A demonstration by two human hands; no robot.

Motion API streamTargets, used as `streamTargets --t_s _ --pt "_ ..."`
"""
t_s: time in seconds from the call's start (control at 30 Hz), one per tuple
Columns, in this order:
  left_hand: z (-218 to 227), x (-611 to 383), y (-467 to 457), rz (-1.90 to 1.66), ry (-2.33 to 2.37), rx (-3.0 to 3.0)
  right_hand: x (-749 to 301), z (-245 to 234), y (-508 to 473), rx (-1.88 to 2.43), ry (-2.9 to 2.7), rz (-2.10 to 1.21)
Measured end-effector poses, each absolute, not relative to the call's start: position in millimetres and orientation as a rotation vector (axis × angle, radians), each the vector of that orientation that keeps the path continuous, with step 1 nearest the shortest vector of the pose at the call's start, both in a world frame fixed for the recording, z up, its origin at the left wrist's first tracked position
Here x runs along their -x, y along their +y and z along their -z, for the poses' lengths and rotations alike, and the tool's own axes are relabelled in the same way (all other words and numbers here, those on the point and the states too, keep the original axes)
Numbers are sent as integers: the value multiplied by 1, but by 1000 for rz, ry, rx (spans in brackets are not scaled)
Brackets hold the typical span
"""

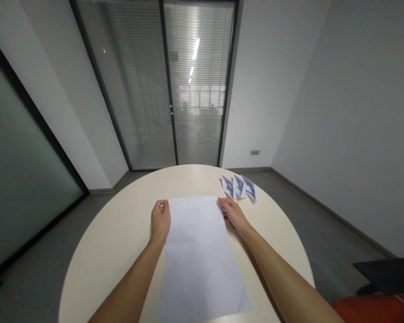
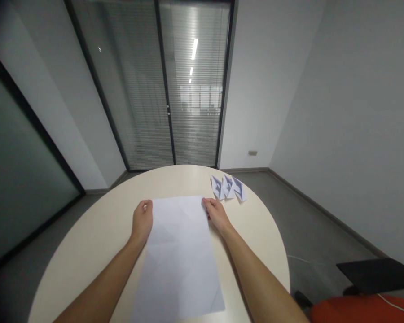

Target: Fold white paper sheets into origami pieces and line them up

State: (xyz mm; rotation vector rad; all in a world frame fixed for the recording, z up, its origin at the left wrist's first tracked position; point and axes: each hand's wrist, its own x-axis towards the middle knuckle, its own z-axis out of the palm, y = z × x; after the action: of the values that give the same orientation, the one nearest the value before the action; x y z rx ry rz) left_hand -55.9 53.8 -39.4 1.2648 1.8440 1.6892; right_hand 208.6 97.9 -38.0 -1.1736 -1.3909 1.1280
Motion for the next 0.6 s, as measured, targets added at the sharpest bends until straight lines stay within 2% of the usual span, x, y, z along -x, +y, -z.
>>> streamTargets --t_s 0.17,0.33,0.6 --pt "41 60 54 -1757 1861 -1182 -209 35 94 1142 -1443 -1063" --pt "46 54 51 -1588 1766 -1280 -213 35 97 1172 -1299 -1007" --pt "46 52 55 -1741 1659 -1270 -210 37 94 1160 -1277 -1149"
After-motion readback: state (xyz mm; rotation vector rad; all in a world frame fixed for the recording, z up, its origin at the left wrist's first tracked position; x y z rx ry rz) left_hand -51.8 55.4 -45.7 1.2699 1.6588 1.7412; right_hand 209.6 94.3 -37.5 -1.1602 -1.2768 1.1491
